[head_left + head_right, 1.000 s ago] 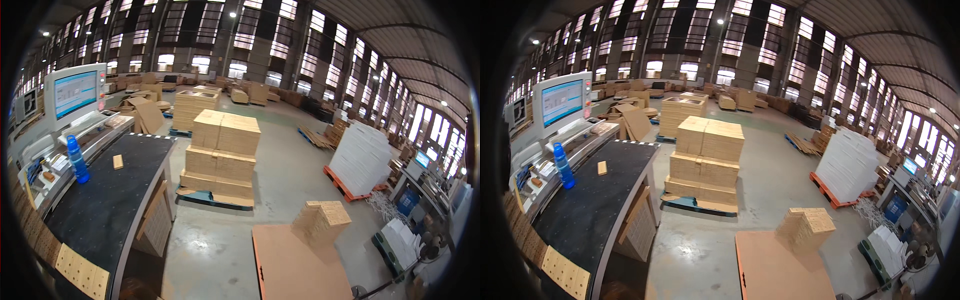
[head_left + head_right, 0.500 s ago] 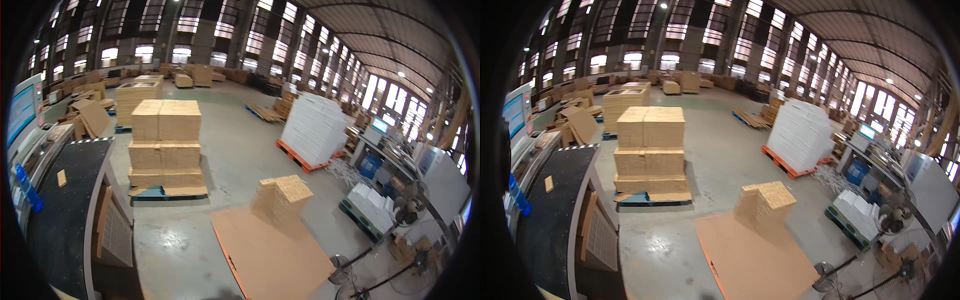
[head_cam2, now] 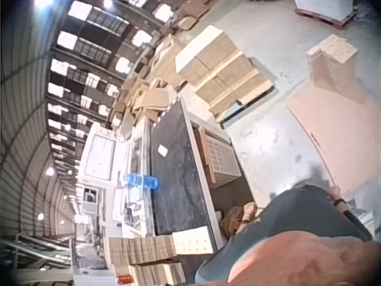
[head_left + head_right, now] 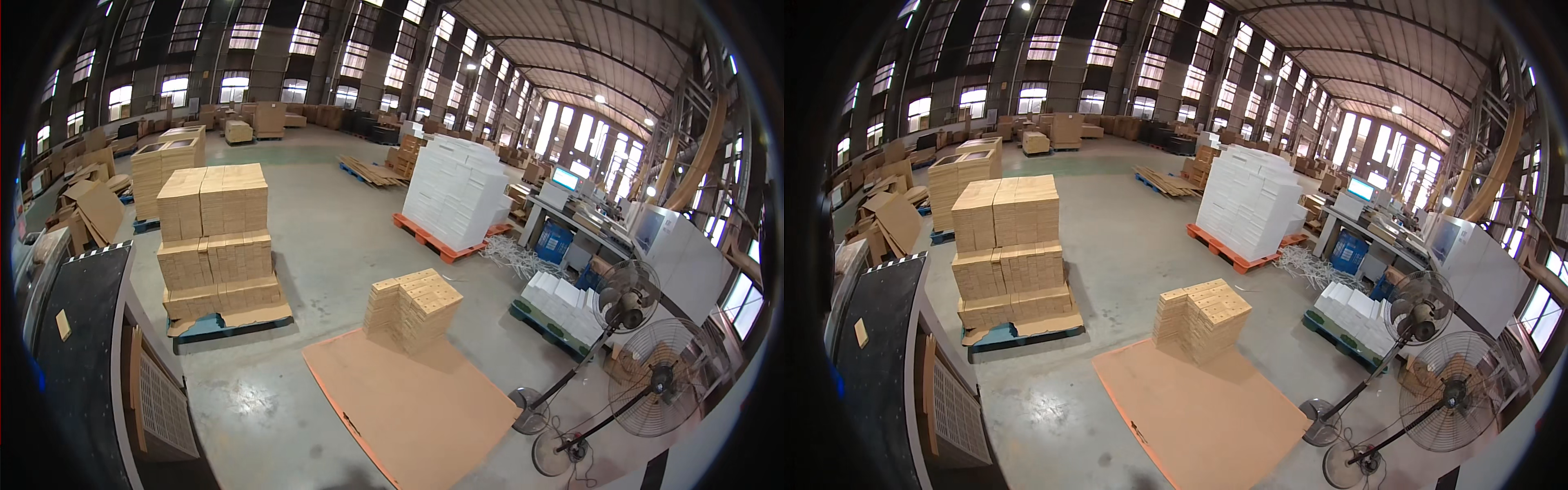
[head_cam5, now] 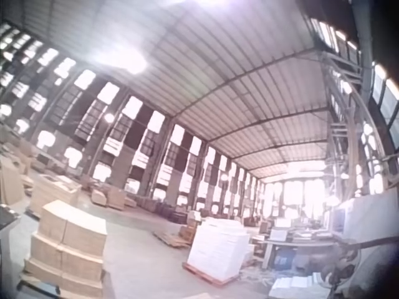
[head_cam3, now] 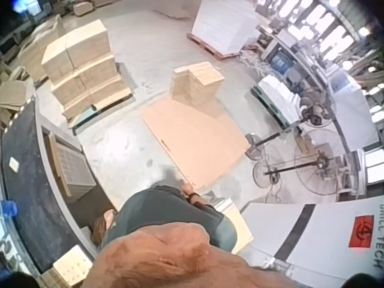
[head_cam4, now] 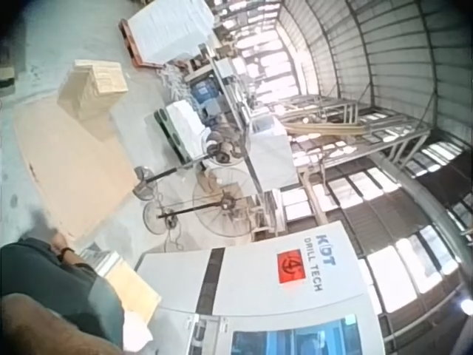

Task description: Stacking pre-drilled wood panels from a production line onto work surfaces and storage pallets in a manufacturing factory.

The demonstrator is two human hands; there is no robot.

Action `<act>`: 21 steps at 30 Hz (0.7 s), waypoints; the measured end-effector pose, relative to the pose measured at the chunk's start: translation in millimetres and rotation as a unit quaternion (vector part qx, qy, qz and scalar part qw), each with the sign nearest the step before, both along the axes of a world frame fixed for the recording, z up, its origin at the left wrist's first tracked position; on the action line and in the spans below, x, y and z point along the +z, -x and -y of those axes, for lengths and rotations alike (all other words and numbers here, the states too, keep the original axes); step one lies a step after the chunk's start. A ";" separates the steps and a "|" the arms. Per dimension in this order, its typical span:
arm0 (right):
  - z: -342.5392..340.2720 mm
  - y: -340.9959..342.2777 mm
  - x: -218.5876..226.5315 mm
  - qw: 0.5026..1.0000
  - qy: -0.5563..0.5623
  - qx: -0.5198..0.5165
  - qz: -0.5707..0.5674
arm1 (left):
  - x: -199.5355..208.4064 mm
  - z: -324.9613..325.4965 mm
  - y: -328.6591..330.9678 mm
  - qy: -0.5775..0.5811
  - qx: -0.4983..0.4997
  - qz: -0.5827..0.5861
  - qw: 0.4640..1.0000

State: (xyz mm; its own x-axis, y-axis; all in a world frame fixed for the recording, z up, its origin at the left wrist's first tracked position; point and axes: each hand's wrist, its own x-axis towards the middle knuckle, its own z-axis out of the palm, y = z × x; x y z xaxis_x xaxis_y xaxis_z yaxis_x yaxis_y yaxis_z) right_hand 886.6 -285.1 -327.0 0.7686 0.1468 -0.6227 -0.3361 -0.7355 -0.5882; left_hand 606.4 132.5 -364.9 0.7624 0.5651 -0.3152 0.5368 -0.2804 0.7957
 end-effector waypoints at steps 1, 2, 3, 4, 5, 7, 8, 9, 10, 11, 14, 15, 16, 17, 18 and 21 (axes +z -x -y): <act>-5.5 2.4 2.7 1.000 -0.003 -0.006 -0.006 | 1.3 0.7 3.6 0.005 0.005 0.000 1.000; -14.5 1.7 2.6 1.000 -0.009 -0.011 -0.010 | 4.4 -2.6 4.6 0.006 0.010 0.002 1.000; -23.7 1.1 2.8 1.000 -0.015 -0.014 -0.015 | 7.6 -5.7 6.9 0.007 0.018 0.004 1.000; -32.5 -1.1 -0.4 1.000 -0.017 -0.009 -0.013 | 10.8 -8.8 10.3 0.008 0.026 0.006 1.000; -38.9 -3.7 -7.6 1.000 -0.030 0.002 0.011 | 14.4 -10.8 13.8 0.009 0.033 0.008 0.999; -46.2 -6.3 -25.8 0.999 -0.039 0.009 0.033 | 19.5 -11.1 23.9 0.017 0.040 0.007 0.999; -42.8 -12.3 -40.9 0.995 -0.035 0.062 0.066 | 22.0 -10.2 21.5 0.023 0.034 0.009 0.999; -47.0 -16.5 -44.7 0.987 -0.034 0.123 0.097 | 23.7 -10.5 21.8 0.027 0.037 0.010 0.999; -47.5 -14.5 -48.0 0.987 -0.033 0.121 0.099 | 25.4 -11.1 20.5 0.031 0.038 0.011 0.999; -54.6 -11.2 -44.1 0.989 -0.048 0.101 0.096 | 26.5 -12.0 22.8 0.033 0.047 0.013 0.998; -69.7 13.5 -26.2 0.991 -0.078 0.066 0.085 | 30.8 -15.5 37.9 0.042 0.073 0.012 0.996; -70.4 22.3 -21.4 0.994 -0.090 0.023 0.053 | 32.1 -17.5 41.1 0.044 0.079 0.013 0.996; -72.0 26.7 -16.5 0.994 -0.101 -0.019 0.020 | 33.3 -19.3 44.8 0.047 0.085 0.013 0.995; -65.1 27.5 -20.9 0.994 -0.101 -0.024 0.024 | 35.8 -21.0 41.9 0.051 0.083 0.015 0.995; -54.1 29.3 -31.3 0.995 -0.048 0.044 0.077 | 37.8 -22.6 37.3 0.056 0.078 0.017 0.995; -41.1 36.8 -35.1 0.986 0.017 0.116 0.116 | 39.5 -24.3 41.9 0.072 0.084 0.013 0.994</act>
